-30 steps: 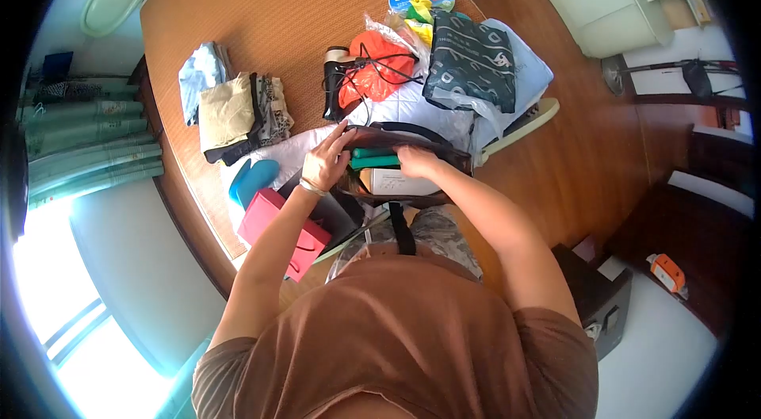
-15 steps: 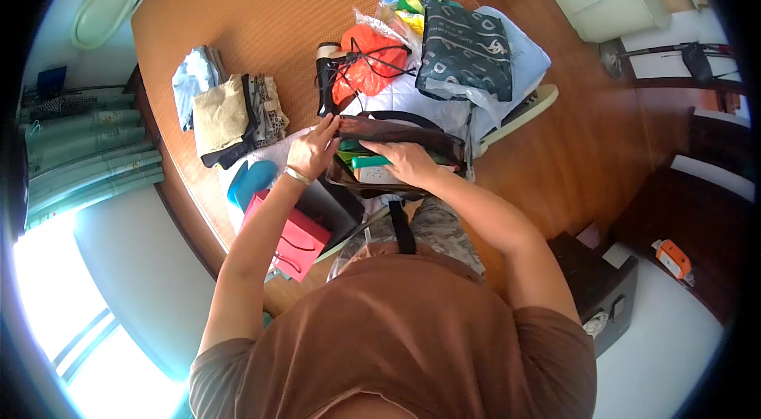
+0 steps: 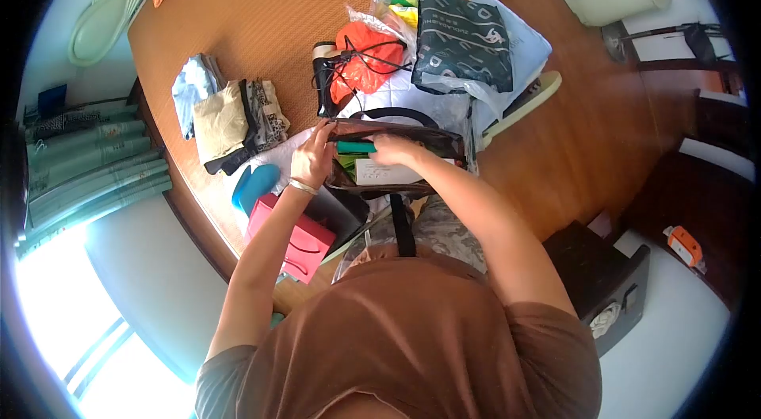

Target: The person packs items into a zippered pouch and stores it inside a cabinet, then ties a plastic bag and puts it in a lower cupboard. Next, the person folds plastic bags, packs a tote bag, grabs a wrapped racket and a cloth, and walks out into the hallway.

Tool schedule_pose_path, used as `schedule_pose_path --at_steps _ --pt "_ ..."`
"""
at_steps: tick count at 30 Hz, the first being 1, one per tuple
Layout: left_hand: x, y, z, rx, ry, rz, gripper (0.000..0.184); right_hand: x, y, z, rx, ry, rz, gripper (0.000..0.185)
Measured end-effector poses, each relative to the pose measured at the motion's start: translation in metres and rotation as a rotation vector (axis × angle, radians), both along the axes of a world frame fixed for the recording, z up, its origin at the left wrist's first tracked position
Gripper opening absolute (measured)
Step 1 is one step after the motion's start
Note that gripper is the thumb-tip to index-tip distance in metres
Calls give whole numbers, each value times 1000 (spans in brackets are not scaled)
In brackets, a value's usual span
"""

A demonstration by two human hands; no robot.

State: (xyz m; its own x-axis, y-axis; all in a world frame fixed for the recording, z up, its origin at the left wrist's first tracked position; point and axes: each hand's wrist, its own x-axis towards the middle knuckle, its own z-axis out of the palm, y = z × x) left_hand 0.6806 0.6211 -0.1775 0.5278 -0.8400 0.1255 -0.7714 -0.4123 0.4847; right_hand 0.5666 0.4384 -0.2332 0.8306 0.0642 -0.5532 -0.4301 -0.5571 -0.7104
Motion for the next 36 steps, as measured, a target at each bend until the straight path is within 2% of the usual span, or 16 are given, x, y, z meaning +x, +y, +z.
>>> schedule_pose_path --at_steps 3,6,8,10,13,15,19,22,24,26,28,30,32,34,35,36 --pt "-4 -5 6 11 75 31 41 -10 -7 9 24 51 86 38" --pt "-12 -12 9 -4 145 -7 41 -21 -13 -6 141 214 87 55" --pt "-26 -18 15 41 123 -39 40 -24 -4 -34 -214 232 -36 60" --pt "-30 -20 15 68 93 -52 40 -28 3 -45 -219 -95 -124 53" --pt "-32 -19 13 63 156 42 41 -26 6 -63 -184 35 -107 58" --pt "-29 -14 11 45 157 80 46 -25 10 -71 -172 137 82 66" --pt "-37 1 8 48 193 131 65 -62 12 12 109 63 -20 77" --pt "-47 4 17 70 225 149 71 -98 30 34 -17 -158 -116 61" --pt "-50 8 14 101 216 148 72 -97 27 82 -27 31 -14 53" --pt "-52 15 -3 95 246 237 73 -114 43 67 -104 -571 -100 47" --pt "-57 25 -31 84 314 412 75 -115 48 83 -59 -628 -158 36" --pt "-58 48 -77 165 416 561 57 -117 42 101 123 -607 -152 26" --pt "-46 50 -74 454 609 496 63 -113 15 111 47 -697 -375 18" --pt "-55 48 -63 355 531 447 61 -111 -28 128 -86 -597 -696 26" --pt "-59 46 -55 272 454 393 61 -110 -54 114 -362 -826 -751 32" --pt "-63 44 -47 189 376 338 62 -111 -79 125 -570 -843 -731 40"
